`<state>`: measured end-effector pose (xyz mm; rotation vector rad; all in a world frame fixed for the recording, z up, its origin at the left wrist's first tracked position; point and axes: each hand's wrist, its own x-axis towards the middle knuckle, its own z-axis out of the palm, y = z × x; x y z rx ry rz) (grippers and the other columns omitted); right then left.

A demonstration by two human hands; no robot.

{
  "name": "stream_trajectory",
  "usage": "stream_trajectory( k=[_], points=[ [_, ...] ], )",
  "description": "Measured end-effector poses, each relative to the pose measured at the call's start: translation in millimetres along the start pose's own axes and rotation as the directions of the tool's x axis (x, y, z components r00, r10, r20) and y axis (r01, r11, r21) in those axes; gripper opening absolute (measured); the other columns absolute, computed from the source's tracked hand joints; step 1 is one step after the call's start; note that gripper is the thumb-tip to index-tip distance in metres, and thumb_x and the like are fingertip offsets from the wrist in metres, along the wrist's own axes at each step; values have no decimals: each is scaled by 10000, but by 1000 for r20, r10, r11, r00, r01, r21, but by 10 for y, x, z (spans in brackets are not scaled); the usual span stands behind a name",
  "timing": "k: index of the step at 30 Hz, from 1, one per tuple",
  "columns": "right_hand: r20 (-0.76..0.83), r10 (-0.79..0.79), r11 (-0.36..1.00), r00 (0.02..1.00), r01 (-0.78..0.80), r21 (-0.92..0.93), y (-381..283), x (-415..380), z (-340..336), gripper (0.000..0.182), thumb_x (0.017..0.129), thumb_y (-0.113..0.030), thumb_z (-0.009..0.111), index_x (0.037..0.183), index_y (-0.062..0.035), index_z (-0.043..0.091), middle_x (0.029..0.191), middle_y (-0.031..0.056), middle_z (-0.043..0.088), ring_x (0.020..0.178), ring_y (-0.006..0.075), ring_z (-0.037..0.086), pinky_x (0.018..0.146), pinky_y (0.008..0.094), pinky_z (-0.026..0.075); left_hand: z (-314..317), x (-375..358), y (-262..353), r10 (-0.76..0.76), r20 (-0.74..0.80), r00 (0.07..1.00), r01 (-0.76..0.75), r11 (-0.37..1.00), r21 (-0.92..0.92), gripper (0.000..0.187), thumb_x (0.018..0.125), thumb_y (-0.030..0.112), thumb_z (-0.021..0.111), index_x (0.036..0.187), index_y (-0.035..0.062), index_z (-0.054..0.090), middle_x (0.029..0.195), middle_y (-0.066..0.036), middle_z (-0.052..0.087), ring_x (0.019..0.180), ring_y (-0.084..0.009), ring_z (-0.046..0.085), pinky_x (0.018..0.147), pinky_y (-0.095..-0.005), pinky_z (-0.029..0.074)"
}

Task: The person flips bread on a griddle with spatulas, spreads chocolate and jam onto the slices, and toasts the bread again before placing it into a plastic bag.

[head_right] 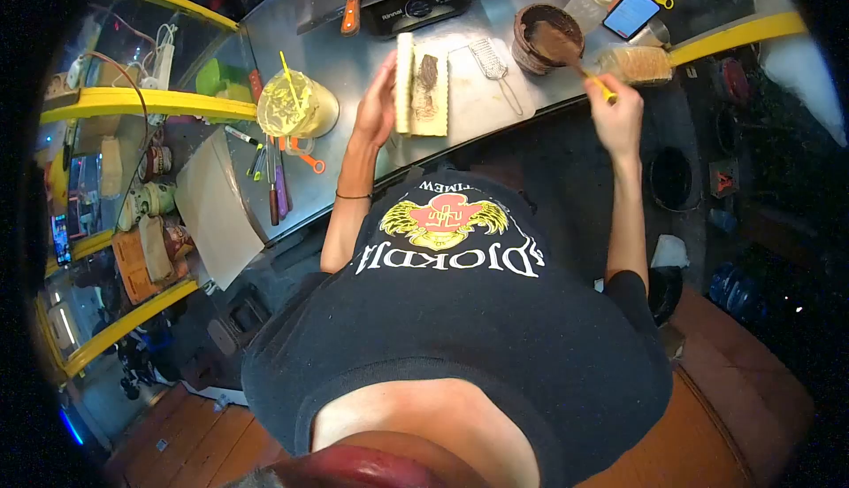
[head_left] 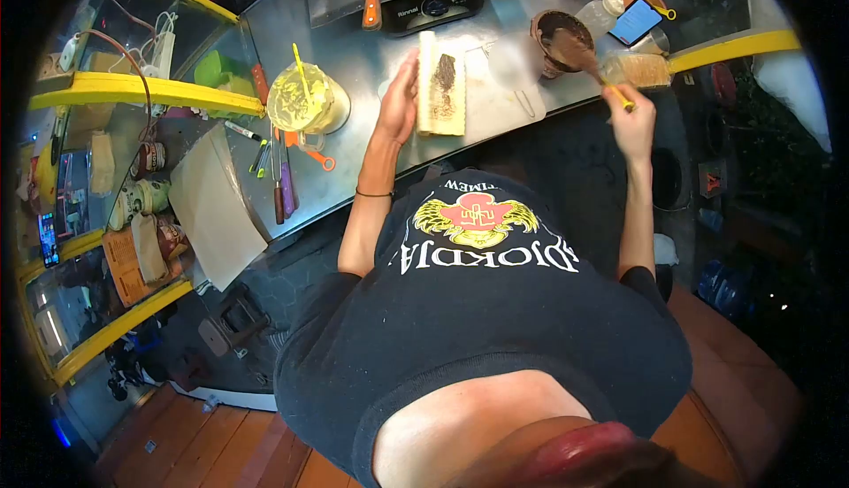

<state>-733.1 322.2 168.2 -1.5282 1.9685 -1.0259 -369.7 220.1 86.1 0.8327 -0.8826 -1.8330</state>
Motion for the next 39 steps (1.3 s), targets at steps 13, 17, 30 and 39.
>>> stream_trajectory(
  k=[13, 17, 30, 39],
  points=[
    [522, 151, 787, 839, -422, 450, -218, 216, 1765, 351, 921, -378, 604, 1047, -52, 641, 790, 58, 650, 617, 87, 578, 516, 220, 449, -517, 237, -646, 234, -66, 970, -95, 615, 783, 545, 954, 363, 541, 1308, -46, 471, 1210, -220, 594, 1137, -281, 569, 978, -356, 424],
    [668, 270, 728, 694, -601, 331, -241, -40, 2312, 682, 815, -598, 651, 1166, -20, 560, 939, 40, 602, 812, 118, 590, 696, 277, 510, -586, 160, -370, -110, -71, 991, 125, 952, 278, 440, 1010, 334, 446, 1297, 5, 497, 1187, -105, 614, 1040, -142, 599, 878, -287, 496],
    [247, -497, 860, 832, 435, 267, -191, 748, 1442, 772, 710, -252, 817, 1355, -35, 454, 1103, 111, 564, 959, 182, 575, 821, 327, 491, -538, 262, -125, 189, 143, 972, -237, 780, 579, 564, 934, 341, 574, 1374, 9, 457, 1374, -176, 505, 1294, -238, 464, 1083, -377, 351],
    [558, 53, 484, 828, -510, 711, -731, 2373, 1505, 471, 854, -322, 693, 1172, -27, 510, 756, 97, 645, 477, 90, 545, 413, 225, 453, -380, 405, 343, 97, -422, 902, -26, 985, 172, 642, 928, 494, 556, 1299, -26, 500, 1125, -175, 660, 925, -208, 670, 811, -306, 533]
  ],
)
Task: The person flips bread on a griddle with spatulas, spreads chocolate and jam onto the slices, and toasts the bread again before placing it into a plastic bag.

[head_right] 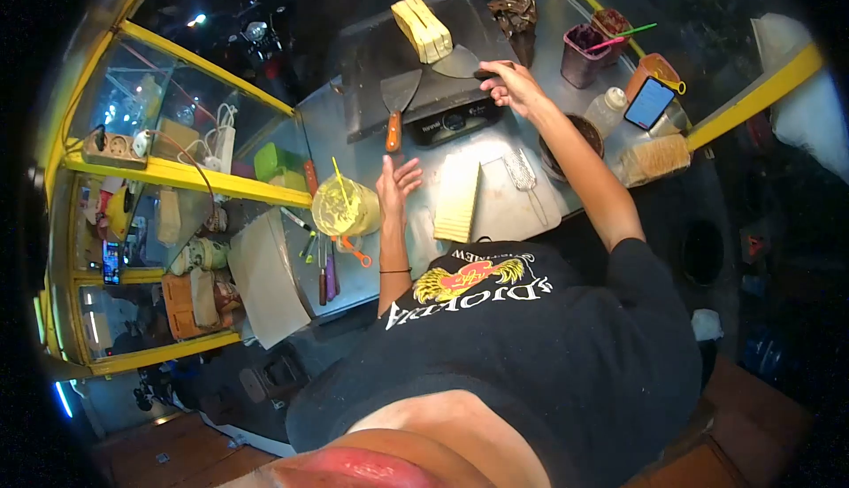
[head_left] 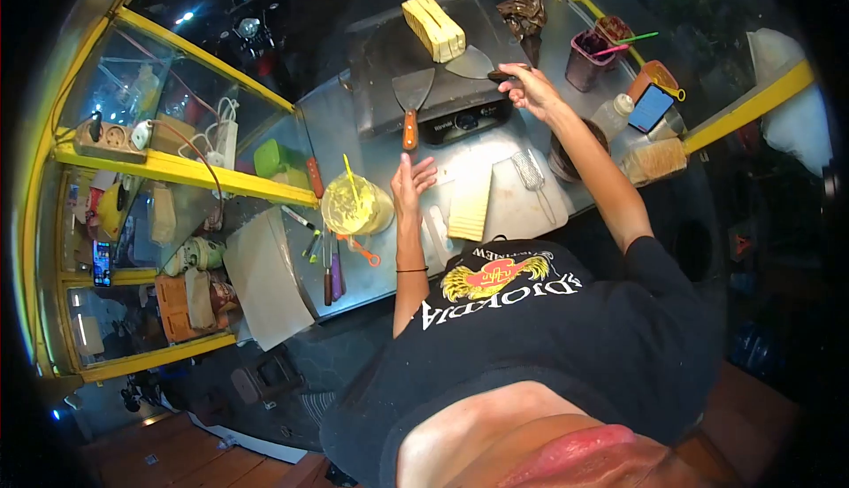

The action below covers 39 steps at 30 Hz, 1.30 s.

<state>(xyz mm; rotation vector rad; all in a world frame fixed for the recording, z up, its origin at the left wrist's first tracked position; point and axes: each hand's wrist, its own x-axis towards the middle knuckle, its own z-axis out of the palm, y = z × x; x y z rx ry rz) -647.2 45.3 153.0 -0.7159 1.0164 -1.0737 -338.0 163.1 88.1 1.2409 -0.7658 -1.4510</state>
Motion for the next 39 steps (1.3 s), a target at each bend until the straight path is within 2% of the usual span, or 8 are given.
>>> stream_trajectory(
  k=[2, 4, 9, 14, 19, 25, 32, 39],
  points=[
    [-78, -90, 996, 993, 89, -12, -63, 130, -119, 373, 871, -289, 647, 1109, -21, 543, 751, 114, 653, 482, 98, 559, 413, 222, 459, 115, 135, 216, 42, -134, 990, -41, 999, 8, 591, 948, 543, 486, 1175, 4, 572, 851, -97, 687, 612, -129, 602, 571, -263, 497],
    [-138, -112, 989, 984, 97, -109, -175, 238, -274, 349, 901, -301, 583, 1082, -3, 579, 721, 117, 649, 470, 107, 561, 409, 220, 461, 81, 270, 418, -146, 213, 966, 183, 969, -166, 614, 936, 580, 482, 1125, 6, 595, 629, -10, 540, 484, -81, 461, 479, -221, 403],
    [-106, -184, 971, 977, 164, -173, -329, 817, -205, 341, 876, -253, 583, 1040, 45, 604, 649, 113, 606, 429, 116, 517, 382, 241, 429, 100, 493, 818, 19, 36, 999, -29, 952, 305, 435, 903, 511, 577, 826, 84, 594, 538, 75, 411, 404, -37, 342, 360, -227, 260],
    [-25, -280, 909, 960, 256, -330, -404, 1087, 465, 294, 879, -216, 558, 1040, 22, 619, 669, 103, 629, 467, 132, 589, 416, 258, 475, 368, 1129, 1409, 498, 134, 857, -297, 265, 917, 491, 905, 435, 512, 816, -20, 673, 822, -262, 662, 853, -449, 638, 744, -480, 484],
    [13, -418, 776, 908, 364, -516, -461, 646, 565, 255, 873, -213, 558, 942, 15, 652, 604, 94, 628, 446, 152, 604, 402, 291, 490, 330, 1439, 1709, 479, 250, 841, -296, 22, 955, 494, 920, 432, 500, 958, -38, 650, 910, -288, 649, 915, -451, 624, 789, -499, 484],
    [-39, -214, 962, 976, 203, -183, -340, 1156, 603, 266, 822, -204, 561, 803, 56, 613, 658, 162, 643, 466, 209, 636, 413, 307, 534, 280, 1475, 1654, 435, 270, 859, -347, 107, 932, 465, 935, 426, 508, 934, -17, 648, 775, -235, 645, 804, -411, 642, 703, -470, 465],
    [243, -677, 264, 695, 538, -800, -479, 707, 814, 265, 807, -234, 606, 891, 17, 626, 773, 230, 669, 717, 389, 675, 705, 459, 535, 471, 1113, 1632, 418, 252, 873, -340, 150, 929, 428, 934, 386, 508, 942, -19, 646, 879, -285, 643, 885, -453, 621, 754, -495, 479],
    [148, -627, 359, 765, 452, -817, -336, 449, 555, 319, 818, -256, 621, 1015, -7, 648, 830, 207, 691, 795, 372, 677, 716, 456, 538, 522, 945, 1471, 483, 175, 858, -333, 261, 906, 488, 918, 442, 522, 851, -29, 629, 753, -250, 636, 763, -411, 638, 685, -450, 481]
  ],
)
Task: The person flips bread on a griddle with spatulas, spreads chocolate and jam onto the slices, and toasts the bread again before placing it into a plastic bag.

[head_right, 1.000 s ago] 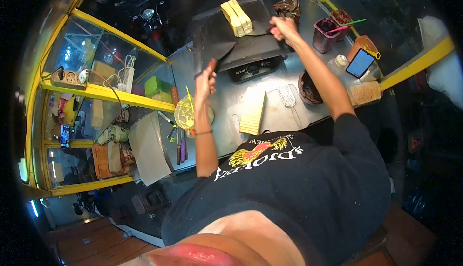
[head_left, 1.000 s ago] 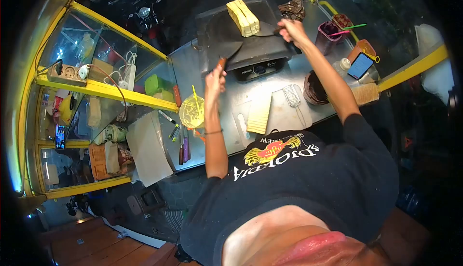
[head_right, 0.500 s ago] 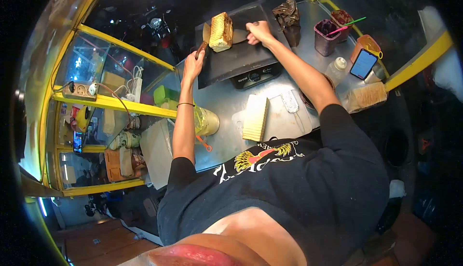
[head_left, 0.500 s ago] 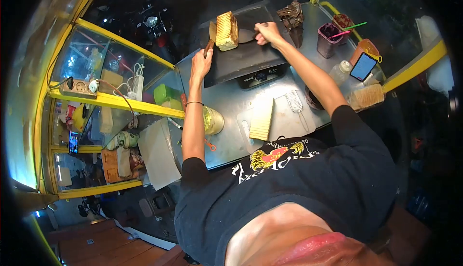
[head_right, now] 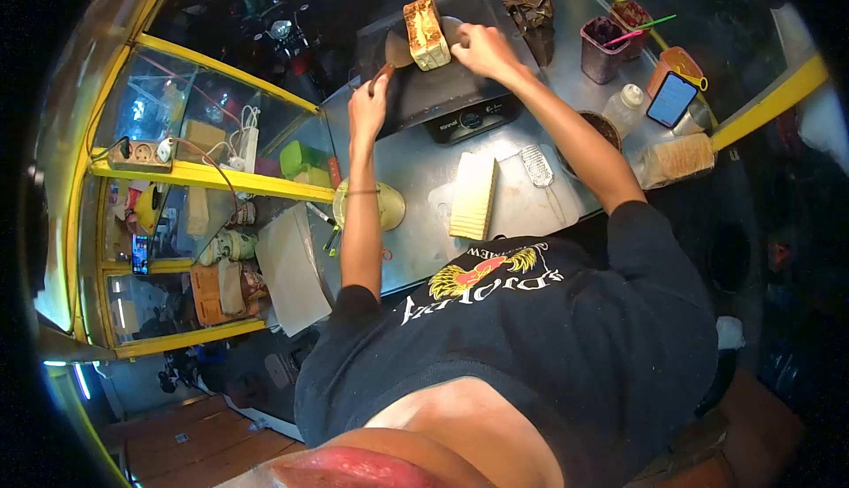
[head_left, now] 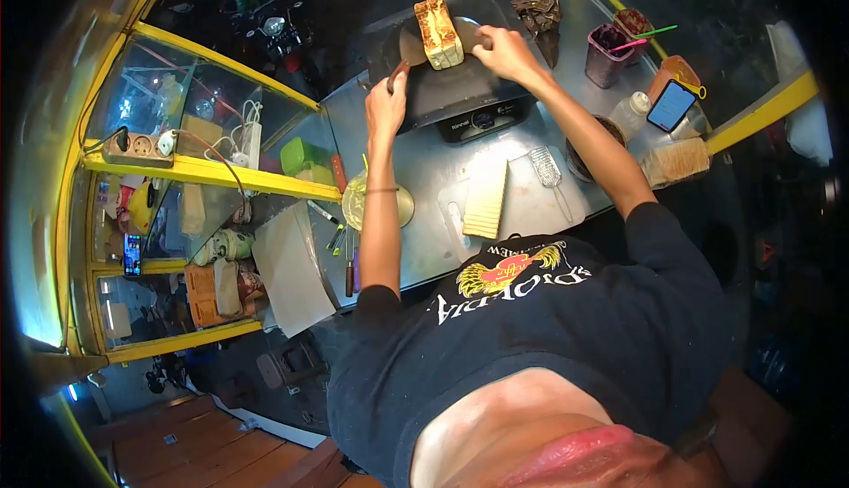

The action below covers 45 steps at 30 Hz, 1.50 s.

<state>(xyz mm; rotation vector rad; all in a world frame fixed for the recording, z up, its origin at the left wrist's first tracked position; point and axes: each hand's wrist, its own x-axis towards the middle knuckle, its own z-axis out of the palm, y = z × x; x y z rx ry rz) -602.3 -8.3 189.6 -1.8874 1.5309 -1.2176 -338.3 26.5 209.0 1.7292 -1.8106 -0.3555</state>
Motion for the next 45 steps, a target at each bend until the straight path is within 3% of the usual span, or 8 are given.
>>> stream_trajectory(
  k=[7, 16, 20, 25, 31, 33, 36, 45],
  points=[
    [474, 319, 879, 821, -443, 176, 309, -534, -739, 553, 890, -418, 633, 1255, -16, 530, 844, 146, 672, 529, 154, 619, 432, 299, 520, 434, -1058, -331, -317, 428, 846, 531, 422, -735, 501, 944, 509, 523, 1010, 19, 604, 582, 12, 493, 496, -91, 486, 504, -213, 412],
    [128, 413, 777, 902, -276, -566, 449, -2197, -1817, 444, 870, -423, 610, 831, 12, 688, 694, 196, 647, 648, 302, 652, 617, 412, 484, 1217, -2231, 49, 270, 261, 927, -292, 955, 49, 875, 764, 274, 738, 1442, -29, 276, 1477, -353, 188, 1349, -502, 251, 1121, -477, 254],
    [240, 664, 735, 708, -559, -384, 327, -2529, -1735, 483, 848, -462, 667, 781, 17, 684, 621, 135, 643, 528, 224, 623, 544, 378, 479, 1266, -2058, -389, 165, 293, 942, 15, 850, -526, 768, 822, 152, 655, 1462, -18, 266, 1457, -216, 358, 1310, -304, 412, 1071, -377, 348],
    [273, 523, 852, 808, -491, -179, 457, -2313, -2047, 265, 893, -212, 576, 750, 4, 633, 576, 64, 616, 506, 144, 604, 482, 295, 492, 863, -2012, -543, -123, 703, 700, 713, 60, -699, 446, 929, 211, 521, 1328, 20, 468, 1201, -114, 595, 1045, -214, 612, 896, -333, 495],
    [-244, -269, 816, 932, 87, -571, 1748, -574, -2699, 182, 832, -112, 520, 900, -52, 678, 865, 143, 695, 818, 347, 665, 769, 451, 524, 806, -2067, -51, -44, 564, 825, 535, 382, -753, 504, 925, 175, 544, 1383, 5, 417, 1291, -129, 551, 1158, -227, 561, 962, -327, 447],
    [-135, -325, 364, 936, -8, -931, 2253, -136, -2800, 221, 864, -164, 564, 1045, -75, 656, 1009, 147, 674, 926, 345, 644, 858, 458, 503, 986, -2109, -25, -114, 377, 919, 326, 758, -565, 570, 920, 165, 564, 1423, -8, 361, 1375, -170, 487, 1252, -261, 490, 1035, -339, 379],
    [262, 361, 285, 895, 161, -945, 2552, 353, -3017, 265, 851, -112, 574, 1100, -73, 658, 1058, 166, 677, 1029, 344, 640, 876, 447, 521, 1197, -2158, -57, -141, 273, 952, 258, 848, -463, 598, 925, 208, 575, 1429, -21, 348, 1415, -213, 442, 1291, -288, 447, 1066, -342, 333],
    [191, 219, 654, 957, 1, -756, 2376, 458, -3259, 266, 809, -93, 539, 1008, 47, 646, 1003, 277, 651, 977, 414, 643, 805, 480, 528, 1195, -2132, -88, -575, 151, 804, 548, 620, -562, 490, 983, 366, 486, 1278, -24, 508, 1156, -140, 606, 1012, -235, 587, 899, -354, 448]
  ],
)
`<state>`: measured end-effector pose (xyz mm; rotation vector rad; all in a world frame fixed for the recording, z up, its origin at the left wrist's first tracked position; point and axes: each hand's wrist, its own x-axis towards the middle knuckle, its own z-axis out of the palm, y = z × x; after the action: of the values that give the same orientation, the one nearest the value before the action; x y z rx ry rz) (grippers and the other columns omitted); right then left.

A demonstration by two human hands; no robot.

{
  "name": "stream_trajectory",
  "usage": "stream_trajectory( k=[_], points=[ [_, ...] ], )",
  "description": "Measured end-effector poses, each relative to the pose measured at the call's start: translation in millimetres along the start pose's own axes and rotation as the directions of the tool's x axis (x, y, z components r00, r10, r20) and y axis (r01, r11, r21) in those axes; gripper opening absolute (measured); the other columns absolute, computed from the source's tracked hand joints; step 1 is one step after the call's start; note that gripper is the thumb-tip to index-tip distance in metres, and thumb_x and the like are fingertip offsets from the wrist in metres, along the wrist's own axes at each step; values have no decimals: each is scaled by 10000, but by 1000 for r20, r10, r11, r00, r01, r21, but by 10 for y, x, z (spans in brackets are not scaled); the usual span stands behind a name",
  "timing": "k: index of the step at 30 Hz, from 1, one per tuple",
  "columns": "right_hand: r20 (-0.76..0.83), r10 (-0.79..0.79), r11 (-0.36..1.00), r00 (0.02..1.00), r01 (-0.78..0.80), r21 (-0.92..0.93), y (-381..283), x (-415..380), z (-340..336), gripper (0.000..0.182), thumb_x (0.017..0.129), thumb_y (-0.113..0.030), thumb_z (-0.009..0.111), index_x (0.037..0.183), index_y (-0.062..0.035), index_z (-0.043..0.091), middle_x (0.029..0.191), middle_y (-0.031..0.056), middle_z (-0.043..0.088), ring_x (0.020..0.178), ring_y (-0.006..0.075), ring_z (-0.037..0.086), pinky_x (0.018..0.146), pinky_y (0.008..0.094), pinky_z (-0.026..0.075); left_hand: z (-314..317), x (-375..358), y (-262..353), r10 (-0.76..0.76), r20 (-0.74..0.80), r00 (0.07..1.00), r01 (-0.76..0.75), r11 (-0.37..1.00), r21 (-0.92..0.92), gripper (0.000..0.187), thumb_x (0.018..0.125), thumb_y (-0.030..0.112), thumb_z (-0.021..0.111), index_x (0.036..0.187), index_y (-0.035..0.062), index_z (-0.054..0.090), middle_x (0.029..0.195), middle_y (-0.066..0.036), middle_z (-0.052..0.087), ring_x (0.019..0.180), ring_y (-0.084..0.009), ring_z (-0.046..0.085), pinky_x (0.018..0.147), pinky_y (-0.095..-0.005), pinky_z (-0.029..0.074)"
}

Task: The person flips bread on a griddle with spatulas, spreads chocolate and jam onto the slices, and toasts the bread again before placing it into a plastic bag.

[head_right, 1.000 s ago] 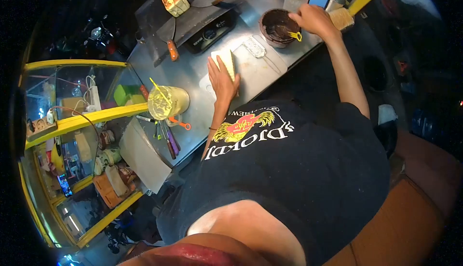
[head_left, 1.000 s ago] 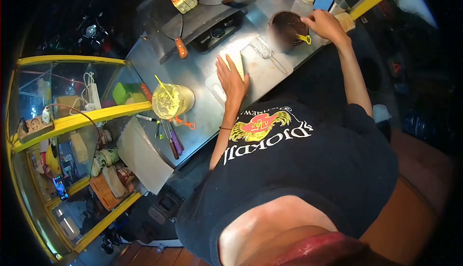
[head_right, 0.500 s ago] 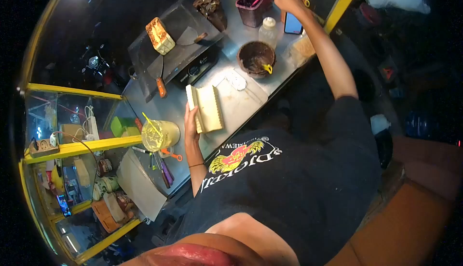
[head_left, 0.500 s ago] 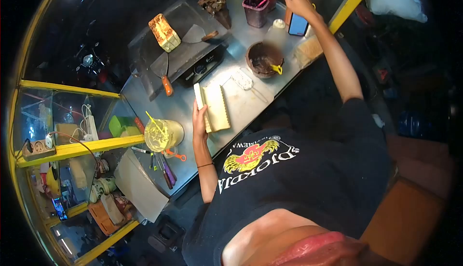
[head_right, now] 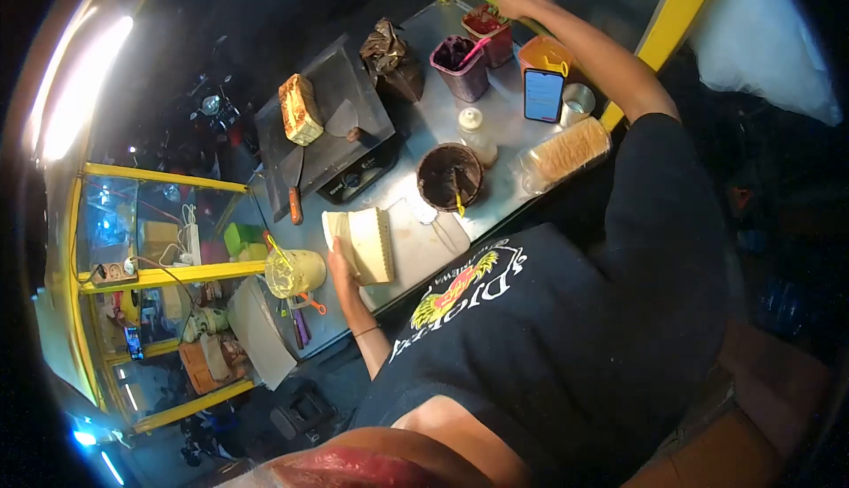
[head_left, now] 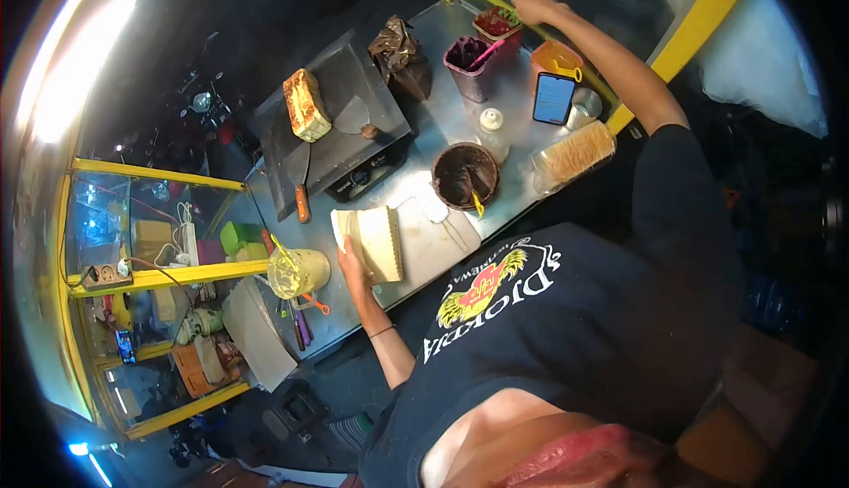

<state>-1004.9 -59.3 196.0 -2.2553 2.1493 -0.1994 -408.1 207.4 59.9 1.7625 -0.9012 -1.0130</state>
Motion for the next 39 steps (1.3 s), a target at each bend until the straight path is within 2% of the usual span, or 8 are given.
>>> stream_trajectory(
  k=[1, 4, 5, 7, 8, 10, 20, 39],
  points=[
    [-2, 51, 990, 999, -50, 132, 12, -8, 131, 272, 801, -100, 530, 982, 68, 645, 1027, 303, 633, 1005, 451, 617, 813, 497, 519, -2, -15, 40, -55, -2, 998, 55, 998, -40, 494, 982, 371, 482, 1282, -20, 508, 1164, -141, 604, 1016, -239, 589, 896, -354, 452],
    [219, 291, 723, 931, -364, 588, 68, 51, 425, 237, 834, -135, 522, 916, 49, 647, 668, 150, 628, 483, 270, 592, 563, 378, 514, -95, -12, 55, -202, 11, 979, 201, 969, -143, 534, 964, 414, 492, 1288, -10, 507, 1188, -142, 597, 1018, -260, 607, 875, -379, 481],
    [219, 286, 726, 933, -360, 587, 95, 46, 468, 237, 834, -135, 522, 916, 49, 647, 668, 150, 628, 483, 270, 592, 563, 378, 514, -106, -30, 46, -212, 13, 977, 211, 957, -198, 540, 961, 429, 488, 1279, -7, 511, 1185, -137, 605, 1022, -265, 616, 877, -387, 490],
    [486, 224, 185, 845, -527, 830, 176, 28, 647, 204, 879, -134, 503, 887, 33, 620, 519, 4, 440, 334, 102, 298, 443, 279, 383, -162, -49, -2, -258, 47, 965, 260, 922, -288, 551, 959, 439, 483, 1293, 1, 499, 1226, -136, 602, 1069, -285, 620, 913, -420, 501],
    [489, 222, 182, 844, -528, 829, 176, 24, 734, 204, 879, -134, 503, 887, 33, 620, 519, 4, 440, 334, 102, 298, 443, 279, 383, -201, -43, -45, -259, 44, 965, 261, 922, -285, 551, 959, 439, 483, 1293, 1, 499, 1226, -136, 602, 1069, -285, 620, 913, -420, 501],
    [504, 268, -193, 821, -467, 863, 117, -17, 854, 194, 911, -115, 473, 909, 38, 593, 503, -37, 357, 345, 70, 187, 420, 266, 302, -211, -110, -6, -233, 117, 966, 260, 866, -428, 558, 958, 434, 485, 1311, 1, 480, 1255, -142, 591, 1083, -294, 616, 923, -433, 502],
    [623, 64, -482, 780, -522, 703, 299, 16, 1007, 226, 997, -145, 464, 1013, 60, 559, 543, -63, 362, 359, 44, 180, 385, 195, 220, -145, -189, 21, -179, 51, 982, 186, 940, -286, 539, 948, 384, 540, 1306, -14, 479, 1215, -135, 602, 1031, -254, 635, 875, -381, 520],
    [575, -89, -604, 814, -503, 619, 425, -217, 1003, 223, 989, -161, 512, 1066, 45, 554, 616, -31, 378, 444, 39, 248, 382, 178, 227, -240, -263, 129, -209, 129, 969, 235, 943, -235, 520, 957, 390, 545, 1276, -18, 499, 1170, -114, 607, 999, -226, 635, 836, -348, 524]
  ],
)
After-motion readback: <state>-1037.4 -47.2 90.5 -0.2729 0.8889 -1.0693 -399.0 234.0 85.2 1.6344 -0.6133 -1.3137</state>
